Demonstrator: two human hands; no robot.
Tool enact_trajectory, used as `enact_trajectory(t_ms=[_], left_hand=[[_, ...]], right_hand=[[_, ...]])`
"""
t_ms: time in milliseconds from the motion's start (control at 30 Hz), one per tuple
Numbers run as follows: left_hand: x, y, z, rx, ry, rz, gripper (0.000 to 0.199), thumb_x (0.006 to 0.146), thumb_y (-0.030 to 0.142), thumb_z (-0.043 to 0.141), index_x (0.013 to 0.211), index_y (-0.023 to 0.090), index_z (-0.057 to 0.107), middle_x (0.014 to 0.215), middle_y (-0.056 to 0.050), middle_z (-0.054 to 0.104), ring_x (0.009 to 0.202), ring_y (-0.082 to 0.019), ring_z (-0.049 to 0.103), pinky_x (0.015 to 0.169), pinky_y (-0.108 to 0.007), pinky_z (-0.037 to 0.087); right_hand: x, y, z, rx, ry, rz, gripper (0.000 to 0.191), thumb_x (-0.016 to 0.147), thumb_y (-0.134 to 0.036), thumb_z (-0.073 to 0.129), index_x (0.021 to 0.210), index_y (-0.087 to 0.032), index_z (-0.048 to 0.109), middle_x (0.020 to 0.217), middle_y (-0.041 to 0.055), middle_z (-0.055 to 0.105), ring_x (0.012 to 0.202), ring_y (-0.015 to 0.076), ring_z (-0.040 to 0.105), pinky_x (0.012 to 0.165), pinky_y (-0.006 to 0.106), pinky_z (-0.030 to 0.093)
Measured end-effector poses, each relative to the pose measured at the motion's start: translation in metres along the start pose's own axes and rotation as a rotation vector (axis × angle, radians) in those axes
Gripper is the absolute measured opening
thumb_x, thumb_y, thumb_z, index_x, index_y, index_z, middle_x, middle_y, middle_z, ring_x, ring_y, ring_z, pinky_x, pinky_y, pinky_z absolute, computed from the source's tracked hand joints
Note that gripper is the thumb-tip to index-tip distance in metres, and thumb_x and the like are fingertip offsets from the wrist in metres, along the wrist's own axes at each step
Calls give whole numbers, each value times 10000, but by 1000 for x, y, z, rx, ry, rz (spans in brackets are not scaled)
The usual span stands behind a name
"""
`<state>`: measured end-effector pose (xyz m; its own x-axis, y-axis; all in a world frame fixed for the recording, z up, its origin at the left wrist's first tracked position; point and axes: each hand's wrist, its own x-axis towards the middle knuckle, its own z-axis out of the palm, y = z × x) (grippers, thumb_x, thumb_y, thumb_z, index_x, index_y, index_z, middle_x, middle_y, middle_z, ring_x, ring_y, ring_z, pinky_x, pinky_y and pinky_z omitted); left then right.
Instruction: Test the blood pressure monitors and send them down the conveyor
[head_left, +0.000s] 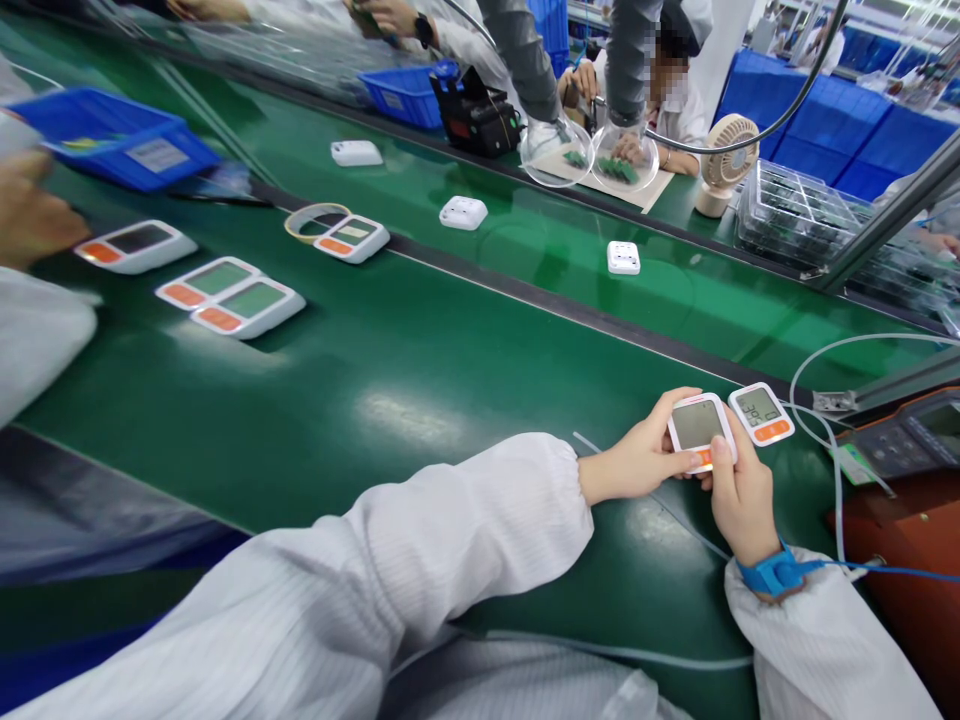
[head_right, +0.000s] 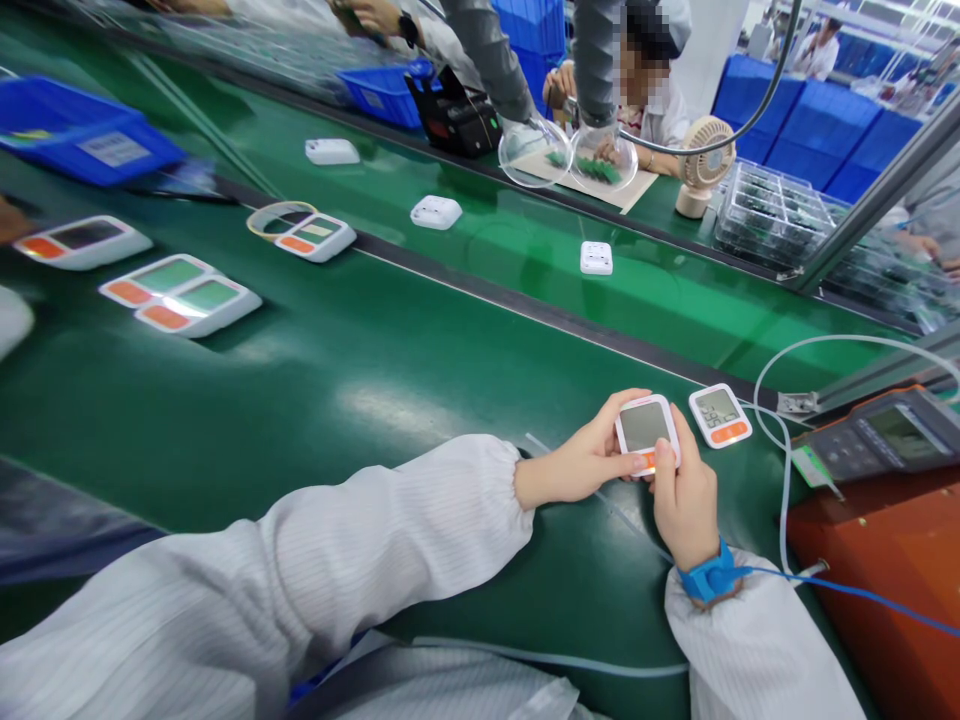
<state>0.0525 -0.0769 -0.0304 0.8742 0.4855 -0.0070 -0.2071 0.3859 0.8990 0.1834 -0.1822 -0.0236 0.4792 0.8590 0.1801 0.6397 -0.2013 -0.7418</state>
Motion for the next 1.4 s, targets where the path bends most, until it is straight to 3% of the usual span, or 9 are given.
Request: enact_trajectory(t_ms=[667, 1033, 1267, 1400], left_hand=[[1, -1, 0, -30, -1, 1, 803, 786, 366, 790, 1415, 306, 294, 1070, -39, 557, 826, -141, 586, 706, -276, 483], [-1, 6, 3, 12, 22, -2, 791, 774, 327, 788, 1398, 257, 307, 1116, -61, 546, 927, -179, 597, 763, -302, 503], [-1, 4, 3, 10, 61, 9, 792, 778, 303, 783, 1428, 268, 331, 1209, -92, 557, 985, -197, 623, 824, -329, 531], [-1, -2, 2, 37, 70, 22, 909, 809, 276, 745, 1537, 289, 202, 1225, -112, 598, 885, -160, 661, 801, -316, 545]], right_hand=[[0, -3, 0, 31, -16, 6, 553, 1016, -474, 369, 1421, -130, 524, 652, 7, 667, 525, 187, 647, 561, 265, 540], [0, -1, -1, 20, -22, 1, 524, 1015, -466, 383, 1392, -144, 553, 667, 9, 678, 545, 192, 661, 586, 274, 543], [1, -1, -1, -9, -42, -68, 560, 987, -494, 480, 1434, -157, 497, 973, 78, 736, 741, 218, 714, 662, 280, 571], [1, 0, 3, -138, 48, -132, 536, 1007, -482, 430, 1434, -161, 484, 1181, 138, 685, 899, 255, 714, 743, 324, 577]])
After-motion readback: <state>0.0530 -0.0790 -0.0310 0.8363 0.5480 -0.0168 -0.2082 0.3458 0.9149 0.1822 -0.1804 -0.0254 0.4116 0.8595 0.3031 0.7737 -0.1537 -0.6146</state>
